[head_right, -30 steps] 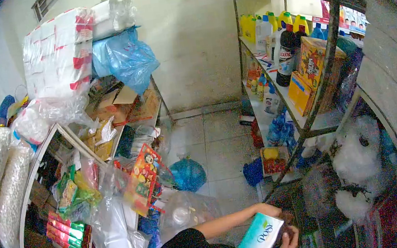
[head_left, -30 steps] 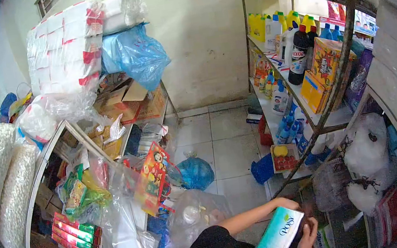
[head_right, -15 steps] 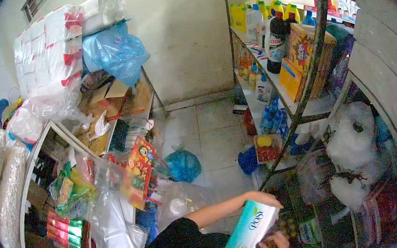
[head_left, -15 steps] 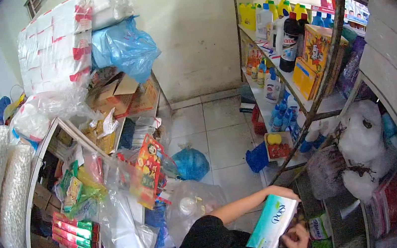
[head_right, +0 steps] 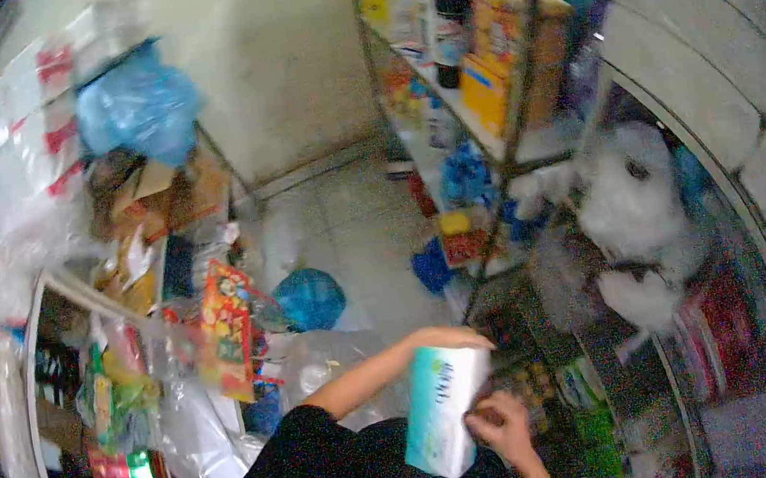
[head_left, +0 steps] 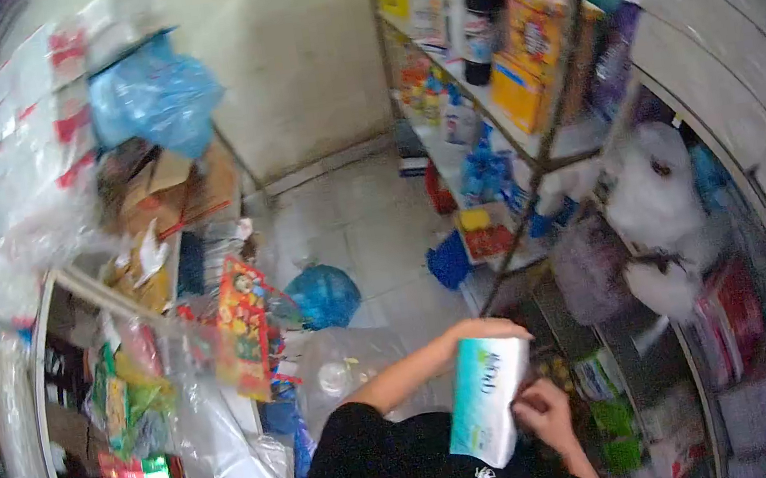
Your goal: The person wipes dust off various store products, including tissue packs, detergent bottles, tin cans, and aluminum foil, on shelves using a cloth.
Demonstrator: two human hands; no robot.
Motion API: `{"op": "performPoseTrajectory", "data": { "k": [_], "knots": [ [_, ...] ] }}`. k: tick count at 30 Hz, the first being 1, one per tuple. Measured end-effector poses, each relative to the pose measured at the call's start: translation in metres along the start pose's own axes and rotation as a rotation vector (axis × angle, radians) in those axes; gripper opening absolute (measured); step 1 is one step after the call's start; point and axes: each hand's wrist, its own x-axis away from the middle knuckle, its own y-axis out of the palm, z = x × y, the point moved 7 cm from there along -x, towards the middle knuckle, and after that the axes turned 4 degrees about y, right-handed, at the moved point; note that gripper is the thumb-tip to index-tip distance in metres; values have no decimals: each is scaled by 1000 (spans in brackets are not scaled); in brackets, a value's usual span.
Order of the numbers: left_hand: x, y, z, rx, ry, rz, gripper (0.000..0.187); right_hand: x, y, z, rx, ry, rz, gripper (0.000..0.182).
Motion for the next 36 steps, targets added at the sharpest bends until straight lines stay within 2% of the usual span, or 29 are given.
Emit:
{"op": "performPoseTrajectory", "data": {
  "k": [1, 3, 4, 6, 8, 11, 14, 15, 16, 17, 18, 19, 21, 23, 24, 27, 28, 31, 33, 34, 36],
  "knots": [
    [18, -3, -10, 173, -174, 67, 29, 13, 7, -2, -5, -78, -58, 19],
    [49, -14, 6, -88, 313, 121, 28, 41, 16, 21, -41, 192, -215, 24],
    [64, -8, 33, 66, 124, 210, 28, 49, 14, 19, -63, 144, -210, 24],
    [82, -1, 45, 377, -111, 311, 29, 62, 11, 13, -97, 36, -218, 24],
    [85, -2, 11, 703, -201, 342, 32, 67, 8, 16, -31, 56, -164, 22],
    [80, 3, 1, 782, -286, 282, 35, 54, 6, -2, 0, 26, -152, 19],
    [65, 5, 25, 652, -273, 404, 40, 38, 7, -11, 42, -33, -86, 17],
    [47, 3, 37, 342, -126, 281, 38, 32, 4, 5, 66, 8, 11, 17],
    [29, 4, 47, 34, 21, 156, 36, 20, -3, -5, 77, -112, 106, 19],
    [13, 10, 55, -272, 170, 29, 34, 6, -8, -9, 54, -64, 129, 19],
    [-5, 16, 61, -344, 265, -37, 30, -6, -15, -10, 138, -178, 211, 16],
    [-20, 24, 66, -413, 362, -102, 27, -16, -31, -22, 80, -206, 338, 15],
    [-30, 41, 87, -475, 326, -128, 23, -33, -60, -44, 2, -179, 487, 14],
    [-38, 52, 97, -625, 261, -181, 26, -43, -75, -54, 88, -263, 560, 15],
    [-37, 48, 99, -491, 7, -73, 23, -45, -74, -57, 88, -257, 570, 16],
    [-38, 46, 80, -632, 250, -180, 23, -35, -64, -57, 74, -238, 623, 18],
    [-40, 46, 69, -525, 99, -226, 24, -31, -62, -55, 68, -235, 643, 18],
    [-20, 32, 63, -461, 257, -158, 26, -11, -34, -37, 100, -172, 516, 21],
    [12, 28, 90, -256, 214, 73, 27, 7, -11, -27, 91, -150, 306, 24],
    [23, 23, 86, -130, 128, 139, 28, 16, -3, -21, 83, -167, 195, 26],
    [43, 12, 64, 157, -90, 236, 32, 34, 5, -13, 90, -71, 31, 27]
  ]
}}
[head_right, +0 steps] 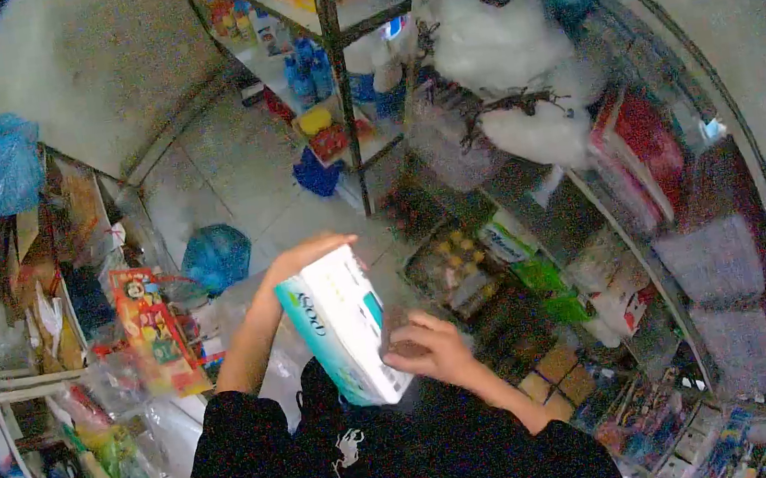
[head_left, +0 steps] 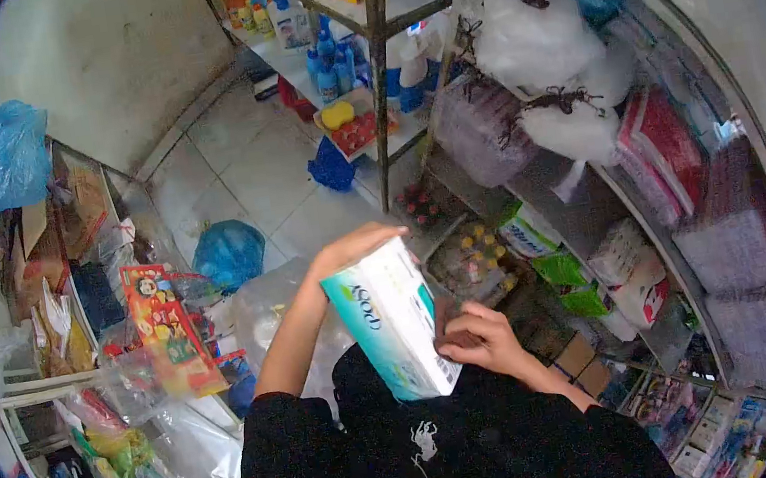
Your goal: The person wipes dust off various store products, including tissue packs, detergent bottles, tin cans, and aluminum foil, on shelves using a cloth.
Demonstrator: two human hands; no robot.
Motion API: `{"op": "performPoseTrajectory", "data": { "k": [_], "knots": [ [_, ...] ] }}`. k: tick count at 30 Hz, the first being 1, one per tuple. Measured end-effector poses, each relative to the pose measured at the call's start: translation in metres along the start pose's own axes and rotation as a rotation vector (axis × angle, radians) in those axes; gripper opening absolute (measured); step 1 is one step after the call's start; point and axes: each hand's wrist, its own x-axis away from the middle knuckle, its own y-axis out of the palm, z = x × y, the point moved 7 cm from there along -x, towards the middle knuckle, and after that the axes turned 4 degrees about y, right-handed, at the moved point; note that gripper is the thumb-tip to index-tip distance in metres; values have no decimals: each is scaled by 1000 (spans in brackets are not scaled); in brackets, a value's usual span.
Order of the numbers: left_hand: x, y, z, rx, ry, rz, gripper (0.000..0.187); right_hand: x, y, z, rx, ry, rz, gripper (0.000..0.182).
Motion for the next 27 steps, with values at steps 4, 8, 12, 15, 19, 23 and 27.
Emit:
{"op": "performPoseTrajectory", "data": {
  "k": [4, 8, 12, 15, 19, 23, 27],
  "knots": [
    [21, -19, -41, 282, -245, 171, 42, 26, 2, 11, -84, -51, -170, 25],
    [19, -23, -43, 205, -237, 157, 42, 21, 7, 14, -127, -31, -226, 23],
    [9, -8, -23, 54, -276, 57, 39, -20, 4, 5, -117, -86, -49, 22],
    [-12, 7, -13, -15, -148, -93, 36, -61, -11, -19, -85, -141, 78, 23],
    [-35, 32, 5, 20, 85, -188, 26, -89, -35, -19, -70, -198, 325, 23],
    [-44, 29, -3, -282, 182, -254, 22, -76, -30, 3, -169, -60, 414, 22],
    [-33, 11, -20, -74, -239, -110, 35, -37, -10, 31, -185, 77, 326, 21]
  ]
}}
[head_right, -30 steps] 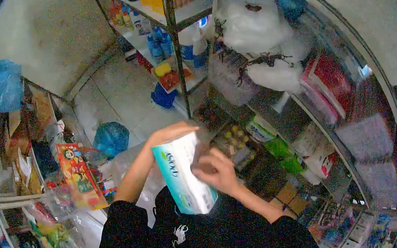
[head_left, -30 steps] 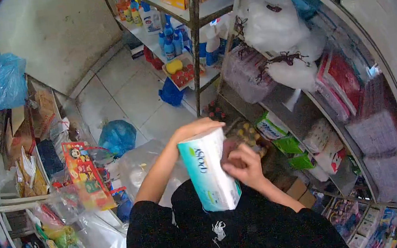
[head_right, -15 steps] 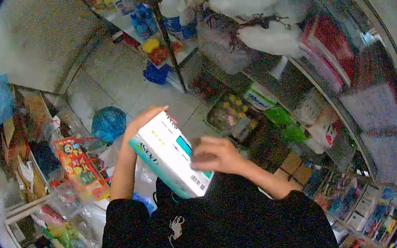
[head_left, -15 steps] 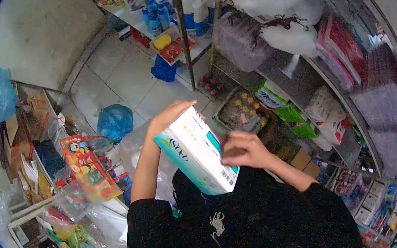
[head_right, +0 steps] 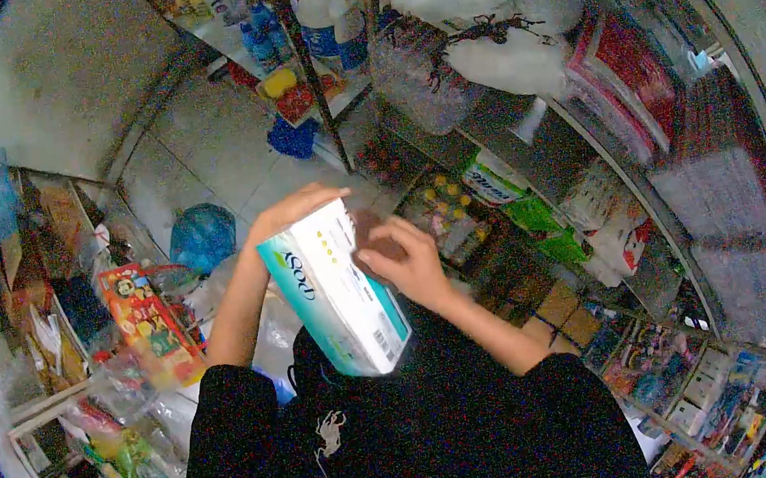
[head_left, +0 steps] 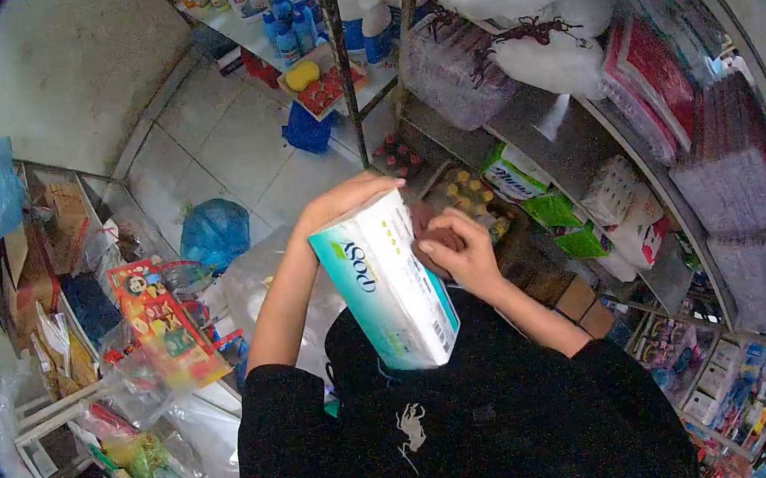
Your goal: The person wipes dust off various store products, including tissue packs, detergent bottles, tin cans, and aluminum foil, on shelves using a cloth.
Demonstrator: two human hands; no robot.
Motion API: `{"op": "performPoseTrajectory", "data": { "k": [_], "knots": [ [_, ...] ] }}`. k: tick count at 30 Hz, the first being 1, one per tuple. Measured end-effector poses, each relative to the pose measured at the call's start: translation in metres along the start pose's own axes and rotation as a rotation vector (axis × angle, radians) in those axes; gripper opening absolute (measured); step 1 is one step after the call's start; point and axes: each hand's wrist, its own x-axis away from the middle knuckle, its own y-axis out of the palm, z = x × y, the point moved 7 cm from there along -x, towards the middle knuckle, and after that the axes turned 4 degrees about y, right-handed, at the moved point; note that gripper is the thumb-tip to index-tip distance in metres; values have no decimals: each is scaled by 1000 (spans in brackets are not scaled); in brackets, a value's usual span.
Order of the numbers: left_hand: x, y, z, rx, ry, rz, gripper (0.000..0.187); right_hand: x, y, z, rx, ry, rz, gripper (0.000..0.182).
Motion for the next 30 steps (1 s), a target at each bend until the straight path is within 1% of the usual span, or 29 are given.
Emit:
{"op": "performPoseTrajectory", "data": {
  "k": [2, 5, 6, 8, 9, 10, 12, 13, 14, 15, 16, 18, 19, 20, 22, 23, 26, 27, 28, 29, 30],
  "knots": [
    [7, 2, -9, 170, -79, 98, 43, 23, -3, 17, 38, 65, -51, 21],
    [9, -7, -19, 141, -98, 156, 43, 57, -9, 41, 34, 210, -134, 20],
    [4, -8, -24, 105, -102, 121, 42, 67, -10, 46, 21, 268, -163, 20],
    [-8, -14, -31, 37, -110, 53, 41, 79, -18, 37, 12, 204, -155, 22],
    [-14, -14, -27, -116, -20, 20, 40, 80, -22, 31, 7, 172, -152, 23],
    [-20, -11, -21, -269, 70, -12, 40, 79, -22, 17, 32, 91, -171, 24],
    [-32, -7, -15, -495, 100, -53, 38, 73, -22, -18, 78, -74, -200, 26],
    [-40, -5, -16, -567, 40, -67, 37, 68, -19, -35, 144, -220, -198, 27],
    [-48, -1, -17, -638, -19, -85, 37, 62, -13, -49, 260, -338, -239, 26],
    [-55, 2, -19, -710, -75, -103, 37, 54, -7, -56, 381, -431, -235, 27],
    [-62, 7, -20, -714, -103, -115, 36, 46, -1, -61, 504, -522, -231, 28],
    [-70, 13, -19, -722, -154, -125, 33, 16, 6, -65, 617, -526, -173, 29],
    [-69, 15, -13, -646, -53, -105, 29, -4, 3, -72, 630, -571, -97, 29],
    [-69, 16, -14, -637, -22, -100, 29, -22, 0, -78, 640, -617, -22, 29],
    [-70, 15, -20, -704, -32, -109, 30, -47, -3, -69, 629, -552, 79, 29],
    [-68, 13, -23, -742, -44, -113, 30, -49, 1, -68, 599, -490, 36, 28],
    [-61, 4, -31, -841, -71, -113, 32, -20, 24, -70, 633, -609, -116, 25],
    [-60, 0, -33, -865, -68, -116, 34, -7, 33, -68, 661, -605, -221, 25],
    [-57, -3, -35, -875, -61, -115, 35, 9, 41, -67, 611, -665, -280, 26],
    [-53, -4, -37, -845, 18, -146, 38, 27, 46, -68, 565, -703, -361, 26],
    [-55, -9, -44, -846, 21, -145, 38, 43, 50, -72, 545, -714, -436, 25]
  ]
}}
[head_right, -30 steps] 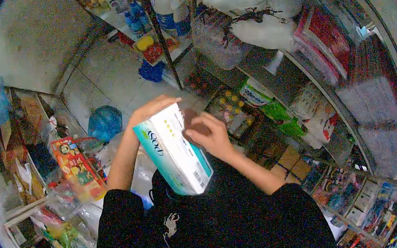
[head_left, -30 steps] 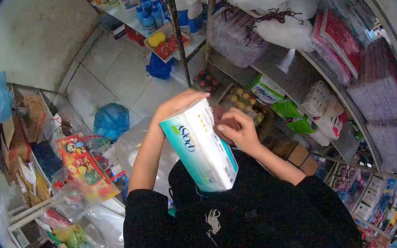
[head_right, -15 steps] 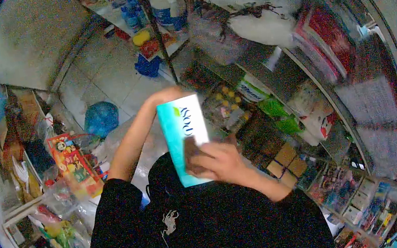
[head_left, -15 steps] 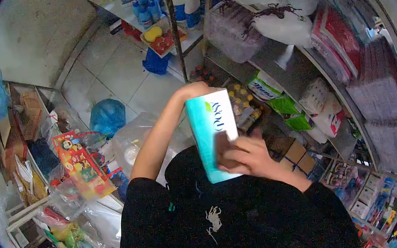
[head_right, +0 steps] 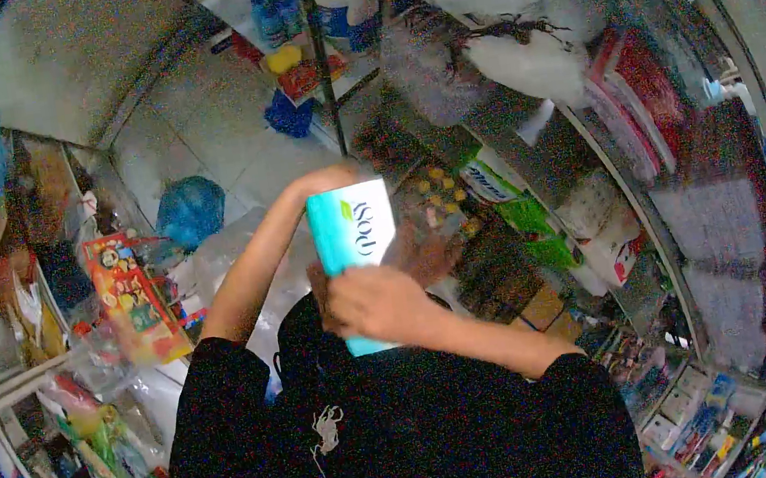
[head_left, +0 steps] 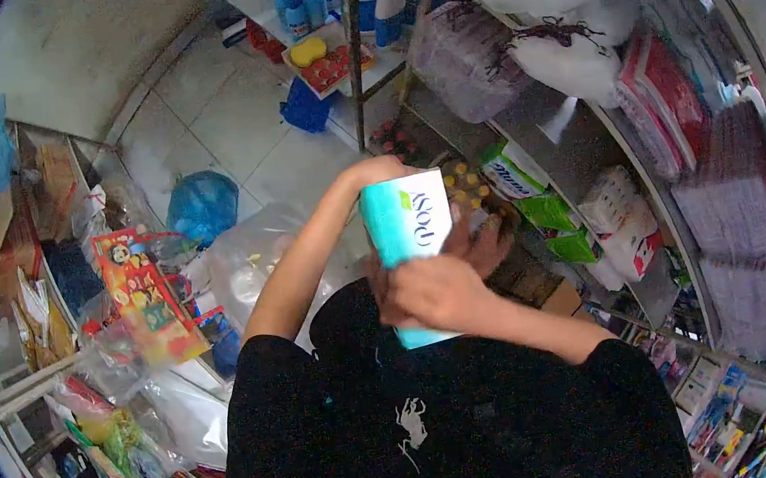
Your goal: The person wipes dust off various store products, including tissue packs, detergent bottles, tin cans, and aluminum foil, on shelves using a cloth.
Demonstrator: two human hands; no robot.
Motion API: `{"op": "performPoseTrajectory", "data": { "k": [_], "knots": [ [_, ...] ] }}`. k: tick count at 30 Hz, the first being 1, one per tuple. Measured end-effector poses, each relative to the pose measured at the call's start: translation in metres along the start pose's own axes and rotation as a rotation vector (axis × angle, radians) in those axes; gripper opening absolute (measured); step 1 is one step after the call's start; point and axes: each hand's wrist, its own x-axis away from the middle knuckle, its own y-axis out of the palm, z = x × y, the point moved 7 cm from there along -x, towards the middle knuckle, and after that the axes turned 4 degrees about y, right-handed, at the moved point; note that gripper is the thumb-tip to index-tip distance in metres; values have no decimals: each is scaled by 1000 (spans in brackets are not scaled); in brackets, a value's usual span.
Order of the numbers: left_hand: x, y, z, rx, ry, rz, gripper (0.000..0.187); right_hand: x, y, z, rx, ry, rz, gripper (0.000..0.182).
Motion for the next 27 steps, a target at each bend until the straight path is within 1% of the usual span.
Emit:
{"op": "performPoseTrajectory", "data": {
  "k": [1, 2, 4, 5, 7, 8, 10, 12, 14, 15, 18, 25, 27],
  "knots": [
    [-1, 0, -5, -2, 1, 2, 39, 6, 4, -11, -106, -16, -104, 26],
    [-1, 1, -10, -4, 2, 3, 40, 12, 4, -22, -138, -104, -95, 25],
    [2, -2, -10, -42, -2, 25, 41, 19, 9, -28, -149, -121, -171, 28],
    [3, -5, -6, -64, 0, 33, 42, 16, 8, -26, -137, -117, -165, 27],
    [-2, -1, -15, 51, -90, 74, 42, 5, 6, -17, -105, -104, -153, 27],
    [-5, -1, -19, 106, -134, 95, 43, -1, 4, -8, -54, -80, -94, 26],
    [-16, 2, -17, 176, -159, 74, 43, -14, 0, 12, 48, -34, 26, 26],
    [-22, 6, -13, 220, -186, 58, 43, -32, -17, 32, 140, 35, 139, 26],
    [-26, 11, -12, 221, -190, 57, 41, -43, -26, 56, 133, 76, 254, 29],
    [-27, 12, -11, 213, -184, 54, 40, -48, -34, 63, 161, 149, 346, 30],
    [-30, 17, -11, 204, -160, 46, 39, -42, -35, 79, 189, 324, 374, 31],
    [-29, 23, -12, 249, -65, -15, 37, -9, -31, 65, 161, 376, 450, 29],
    [-27, 24, -14, 361, -43, -18, 37, 6, -24, 64, 111, 449, 386, 28]
  ]
}}
